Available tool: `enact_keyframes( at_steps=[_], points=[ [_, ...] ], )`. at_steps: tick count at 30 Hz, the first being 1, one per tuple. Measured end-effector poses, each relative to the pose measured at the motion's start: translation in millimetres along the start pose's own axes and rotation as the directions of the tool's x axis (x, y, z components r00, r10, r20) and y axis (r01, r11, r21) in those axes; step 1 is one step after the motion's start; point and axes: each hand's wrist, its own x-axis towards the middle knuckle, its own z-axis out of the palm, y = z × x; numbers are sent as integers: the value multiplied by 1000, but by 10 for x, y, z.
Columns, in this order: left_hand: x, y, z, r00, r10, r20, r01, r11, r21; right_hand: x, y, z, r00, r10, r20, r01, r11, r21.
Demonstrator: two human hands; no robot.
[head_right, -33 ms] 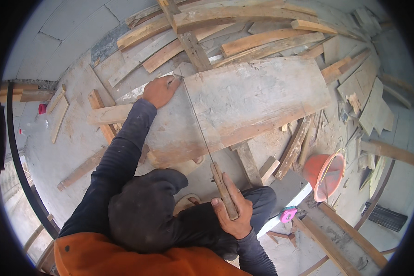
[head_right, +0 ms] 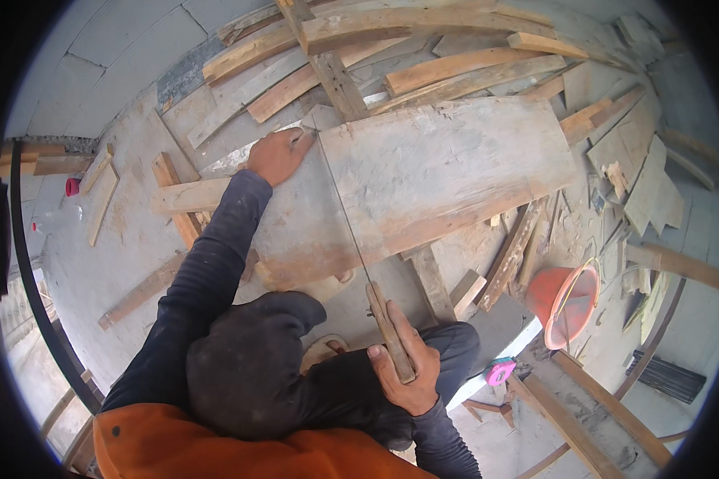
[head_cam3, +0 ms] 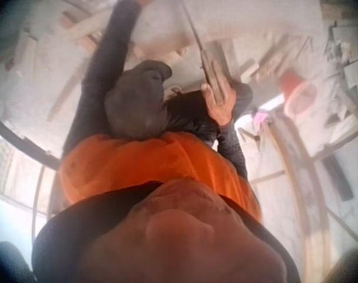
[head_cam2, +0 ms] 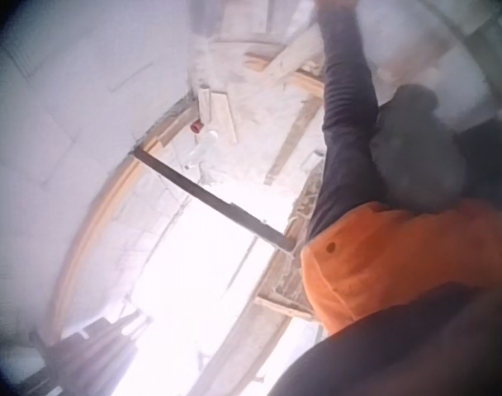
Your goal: The person measures a wooden board with a tape measure and a square, marks it with a pencil, and then saws the board with a hand saw.
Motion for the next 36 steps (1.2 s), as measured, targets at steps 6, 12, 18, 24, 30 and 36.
enact_keyframes(
  at_steps=[6, 12, 18, 24, 30, 36],
  points=[
    [5, -63, 78, 994, 40, -98, -44, 998, -38, 12, -22, -93, 1000, -20, 19, 21, 1000, -15],
    [18, -68, 80, 994, 45, -100, -47, 999, -21, 27, 78, -18, 1000, 9, -5, -9, 998, -55],
    [21, -61, 112, 992, 48, -115, -52, 998, -26, 121, -43, 82, 991, 133, 11, -131, 986, -102],
    [15, -75, 137, 989, 71, -130, -75, 997, -26, 248, -21, 68, 1000, -15, -22, 14, 999, -40],
    [34, -72, 147, 986, 90, -137, -92, 996, -5, 467, -140, 117, 994, 111, 17, -111, 994, -7],
    [11, -88, 203, 985, 92, -148, -90, 996, 21, 644, -426, 172, 999, 41, -8, -41, 999, -16]
  ],
)
